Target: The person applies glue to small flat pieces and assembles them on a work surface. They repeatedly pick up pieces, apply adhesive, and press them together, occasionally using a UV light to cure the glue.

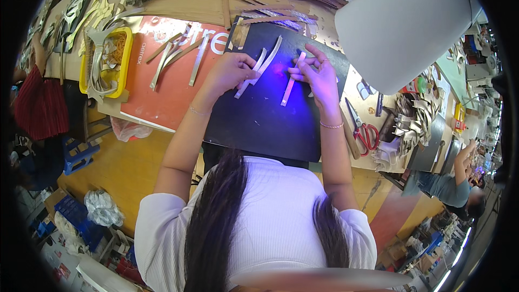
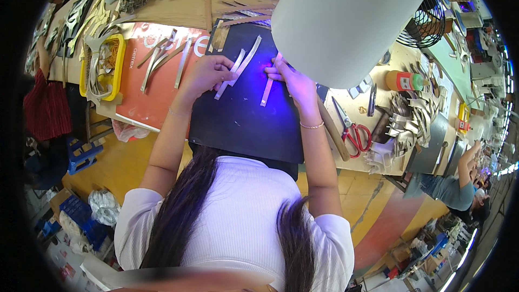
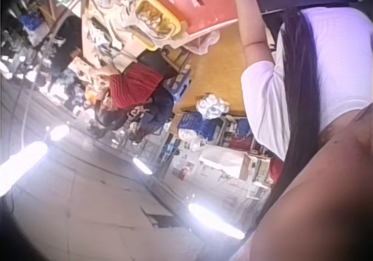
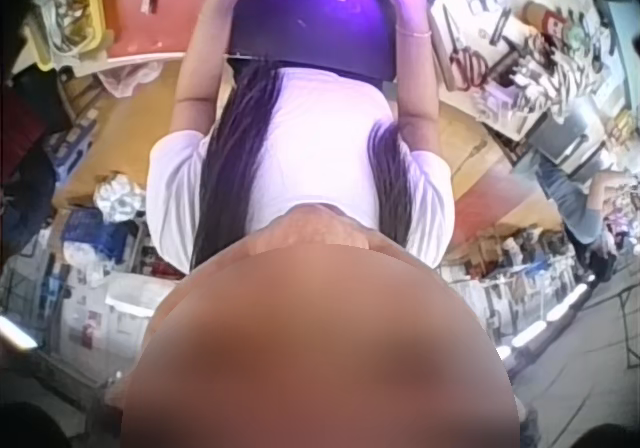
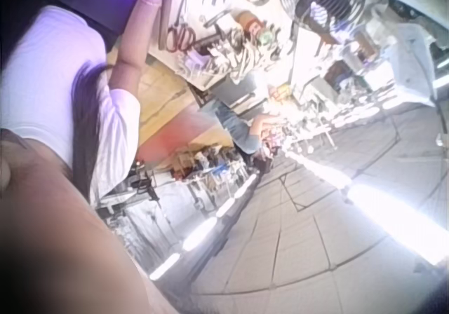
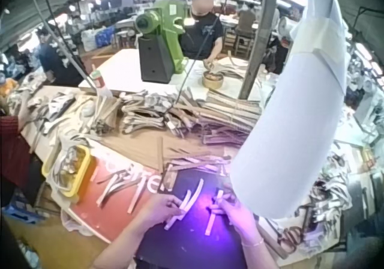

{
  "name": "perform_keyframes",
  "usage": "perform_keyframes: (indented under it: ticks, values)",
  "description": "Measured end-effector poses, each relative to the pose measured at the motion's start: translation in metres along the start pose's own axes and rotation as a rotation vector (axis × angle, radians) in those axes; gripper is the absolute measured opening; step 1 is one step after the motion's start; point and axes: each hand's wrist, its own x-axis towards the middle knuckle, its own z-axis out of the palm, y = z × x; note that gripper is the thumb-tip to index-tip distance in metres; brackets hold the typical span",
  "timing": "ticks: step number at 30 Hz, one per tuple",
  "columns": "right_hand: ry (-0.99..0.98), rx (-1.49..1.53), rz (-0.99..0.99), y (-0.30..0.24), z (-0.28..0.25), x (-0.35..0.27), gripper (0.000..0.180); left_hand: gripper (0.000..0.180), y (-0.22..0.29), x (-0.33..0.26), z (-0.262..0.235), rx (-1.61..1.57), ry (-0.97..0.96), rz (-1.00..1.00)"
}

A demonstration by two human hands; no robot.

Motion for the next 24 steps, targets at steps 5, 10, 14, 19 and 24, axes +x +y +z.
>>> perform_keyframes:
  ticks: [5, 10, 14, 19, 24]
  values:
    - [-0.046, -0.166, 0.015, -0.003, -0.006, 0.002, 0.051, 0.023, -0.010, -0.002, 0.011, 0.250, 0.172, 0.130]
    - [-0.052, -0.260, -0.069, -0.002, -0.006, 0.000, 0.044, 0.029, -0.014, -0.006, 0.013, 0.460, 0.332, 0.286]
    - [-0.108, -0.146, -0.074, -0.003, -0.008, -0.003, 0.041, 0.026, -0.002, -0.016, 0.022, 0.461, 0.485, 0.378]
    - [-0.146, -0.009, -0.025, -0.008, -0.005, -0.014, 0.036, 0.022, 0.025, -0.021, 0.030, 0.174, 0.350, 0.527]
    - [-0.152, 0.051, -0.115, -0.020, 0.003, -0.025, 0.032, 0.026, 0.051, -0.019, 0.041, -0.045, -0.078, 0.289]
